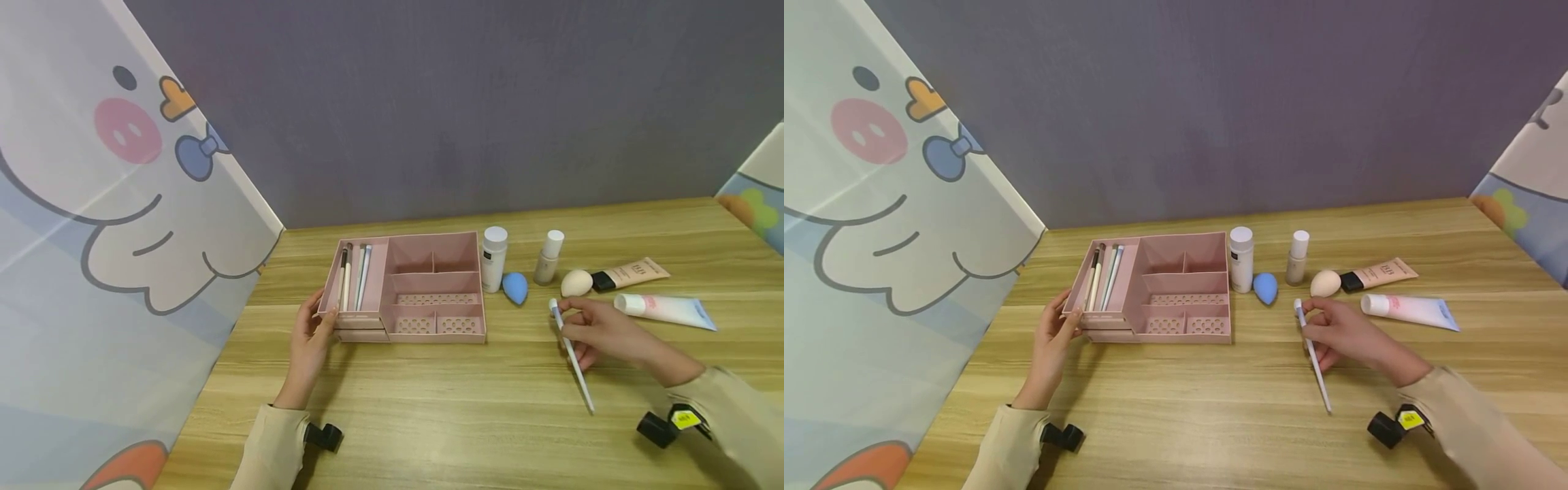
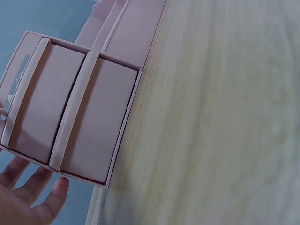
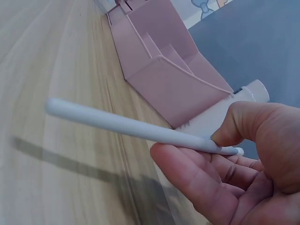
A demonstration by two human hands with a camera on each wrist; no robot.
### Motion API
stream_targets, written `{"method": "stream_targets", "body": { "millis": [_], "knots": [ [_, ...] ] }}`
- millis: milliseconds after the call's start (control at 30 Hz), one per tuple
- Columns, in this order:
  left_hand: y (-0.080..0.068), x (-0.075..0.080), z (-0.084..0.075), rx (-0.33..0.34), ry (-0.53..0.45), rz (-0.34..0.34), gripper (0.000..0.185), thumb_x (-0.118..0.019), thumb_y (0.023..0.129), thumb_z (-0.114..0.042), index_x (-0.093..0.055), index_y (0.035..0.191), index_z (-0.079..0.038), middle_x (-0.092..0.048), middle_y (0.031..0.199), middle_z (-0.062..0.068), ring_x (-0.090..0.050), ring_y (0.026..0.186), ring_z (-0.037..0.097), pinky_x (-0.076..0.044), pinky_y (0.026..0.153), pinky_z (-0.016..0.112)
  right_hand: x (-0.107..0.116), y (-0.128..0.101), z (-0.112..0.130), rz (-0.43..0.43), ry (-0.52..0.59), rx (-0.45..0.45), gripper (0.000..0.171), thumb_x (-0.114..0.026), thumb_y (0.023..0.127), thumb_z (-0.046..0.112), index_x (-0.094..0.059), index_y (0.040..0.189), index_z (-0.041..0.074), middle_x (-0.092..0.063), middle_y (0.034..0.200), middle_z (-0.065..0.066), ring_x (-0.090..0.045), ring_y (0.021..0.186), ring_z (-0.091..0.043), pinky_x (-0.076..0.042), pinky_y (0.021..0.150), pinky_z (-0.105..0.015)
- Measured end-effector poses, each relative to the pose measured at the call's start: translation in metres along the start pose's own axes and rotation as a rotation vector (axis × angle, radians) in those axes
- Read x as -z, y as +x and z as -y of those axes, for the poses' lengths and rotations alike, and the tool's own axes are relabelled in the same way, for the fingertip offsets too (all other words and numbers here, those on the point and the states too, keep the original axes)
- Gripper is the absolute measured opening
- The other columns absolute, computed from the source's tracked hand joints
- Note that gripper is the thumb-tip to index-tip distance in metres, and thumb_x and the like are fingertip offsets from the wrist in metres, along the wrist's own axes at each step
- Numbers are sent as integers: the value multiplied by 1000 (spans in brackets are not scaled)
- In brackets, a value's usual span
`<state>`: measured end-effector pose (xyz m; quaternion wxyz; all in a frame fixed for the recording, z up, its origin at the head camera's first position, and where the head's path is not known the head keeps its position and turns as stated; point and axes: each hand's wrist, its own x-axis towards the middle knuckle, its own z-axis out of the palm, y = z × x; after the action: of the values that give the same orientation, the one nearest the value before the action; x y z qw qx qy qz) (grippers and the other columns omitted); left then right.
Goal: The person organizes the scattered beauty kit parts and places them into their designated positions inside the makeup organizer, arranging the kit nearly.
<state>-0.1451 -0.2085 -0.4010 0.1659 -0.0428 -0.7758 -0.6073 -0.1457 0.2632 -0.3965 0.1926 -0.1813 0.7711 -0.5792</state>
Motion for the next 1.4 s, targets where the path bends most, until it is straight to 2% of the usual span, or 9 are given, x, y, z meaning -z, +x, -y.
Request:
{"method": "stream_targets", "body": {
  "millis": [300, 533, 867, 1167, 1400],
  "knots": [
    [-1, 1, -2, 23, -6, 5, 45, -55, 101, -5, -46, 144, 0, -52, 132, 24, -56, 98, 8, -51, 77, 20, -11, 8, 11, 43, 44, 42, 32, -46, 97, -6, -35, 124, -20, -65, 77, -15, -65, 55, -17, -57, 49, -42],
    [-1, 1, -3, 23, -23, 1, 45, -55, 101, -4, -45, 144, 2, -50, 132, 25, -56, 98, 7, -51, 76, 20, -16, 12, 18, 53, 40, 42, 40, -44, 99, -4, -29, 131, -22, -62, 79, -12, -65, 56, -17, -57, 49, -40],
    [0, 0, 1, -67, -40, -5, 45, -59, 100, -15, -49, 141, -1, -54, 127, 21, -57, 96, 10, -51, 73, 19, -28, 21, 31, 56, 27, 43, 42, -47, 98, -2, -31, 133, -21, -61, 78, -12, -65, 56, -18, -57, 49, -40],
    [0, 1, -3, 23, -16, 2, 44, -55, 101, -5, -46, 144, 1, -52, 131, 23, -56, 97, 8, -52, 74, 20, -40, 32, 39, 85, 53, 63, 43, -49, 97, -2, -33, 133, -21, -61, 80, -15, -65, 58, -17, -58, 50, -39],
    [0, 1, -3, 32, -18, 6, 45, -55, 101, -5, -45, 144, 1, -51, 132, 24, -56, 97, 8, -52, 75, 21, -52, 41, 47, 101, 56, 55, 44, -49, 93, -5, -34, 131, -21, -60, 81, -20, -64, 56, -16, -58, 51, -39]
  ]
}}
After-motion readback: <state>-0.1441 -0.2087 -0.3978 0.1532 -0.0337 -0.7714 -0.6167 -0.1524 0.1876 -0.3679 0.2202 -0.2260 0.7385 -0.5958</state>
